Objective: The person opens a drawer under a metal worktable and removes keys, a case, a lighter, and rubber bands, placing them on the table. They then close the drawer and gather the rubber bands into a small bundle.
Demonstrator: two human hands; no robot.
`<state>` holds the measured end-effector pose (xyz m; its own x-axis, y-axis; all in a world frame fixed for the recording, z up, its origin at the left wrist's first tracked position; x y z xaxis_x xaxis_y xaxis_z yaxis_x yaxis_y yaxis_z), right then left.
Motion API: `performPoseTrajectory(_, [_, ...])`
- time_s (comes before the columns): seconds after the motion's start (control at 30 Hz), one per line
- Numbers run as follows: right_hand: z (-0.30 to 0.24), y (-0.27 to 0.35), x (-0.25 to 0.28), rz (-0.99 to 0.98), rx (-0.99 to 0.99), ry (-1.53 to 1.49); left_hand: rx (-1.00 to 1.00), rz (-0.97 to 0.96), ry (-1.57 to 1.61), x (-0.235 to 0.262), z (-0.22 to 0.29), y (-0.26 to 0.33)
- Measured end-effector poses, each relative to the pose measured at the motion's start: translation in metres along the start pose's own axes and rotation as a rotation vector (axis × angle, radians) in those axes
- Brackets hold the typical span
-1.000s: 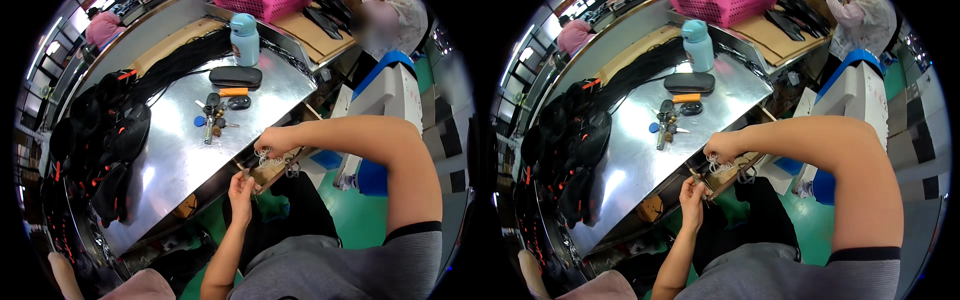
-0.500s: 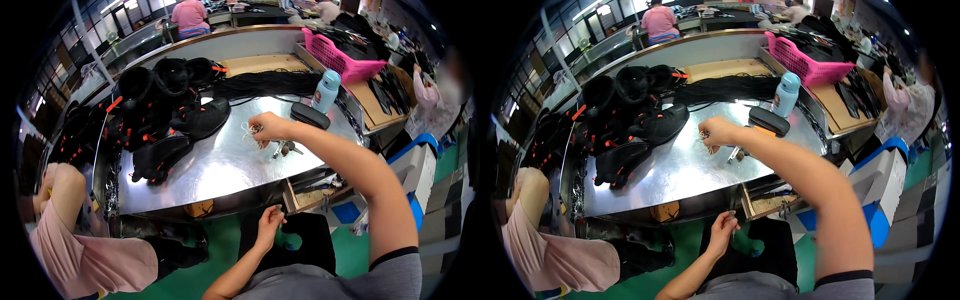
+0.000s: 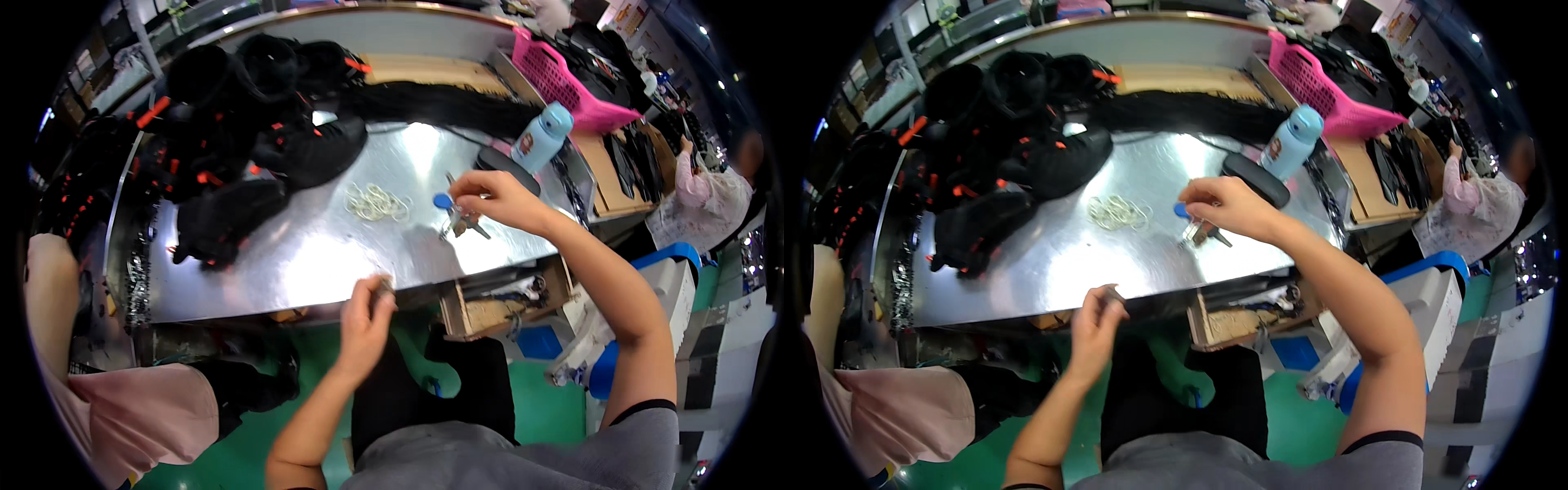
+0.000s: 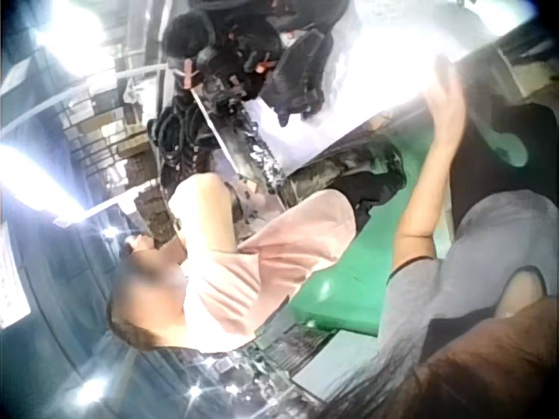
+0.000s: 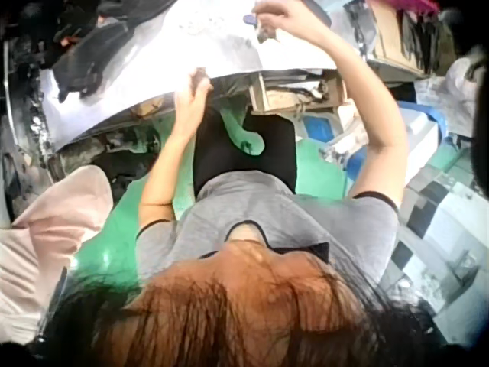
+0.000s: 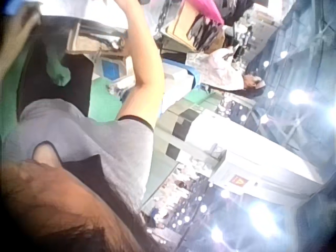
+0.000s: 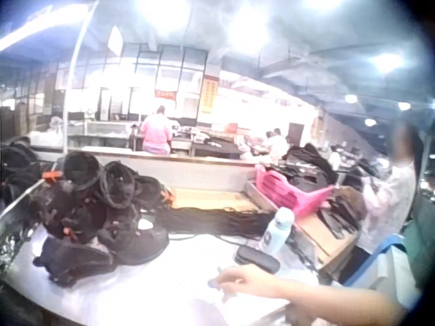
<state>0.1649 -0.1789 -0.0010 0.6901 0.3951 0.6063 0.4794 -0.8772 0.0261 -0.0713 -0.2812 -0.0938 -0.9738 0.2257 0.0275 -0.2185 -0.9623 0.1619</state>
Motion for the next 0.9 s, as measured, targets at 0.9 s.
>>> performPoseTrajectory(0.9, [0.213,0.146,-0.134,-0.855,-0.001,0.706,-0.446,0.371,-1.058,-0.014,0.017,-0.068])
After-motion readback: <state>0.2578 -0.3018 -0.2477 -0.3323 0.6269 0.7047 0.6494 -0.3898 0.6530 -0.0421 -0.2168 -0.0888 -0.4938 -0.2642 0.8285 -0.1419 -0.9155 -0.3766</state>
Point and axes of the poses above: each hand's wrist, its own y-axis away from the middle knuckle, its own x-axis out of the back of the hand, z = x × y, the point moved 6 cm from there along -y, towards the middle knuckle, and after that the axes turned 11 degrees about x, right-handed, at the moved point
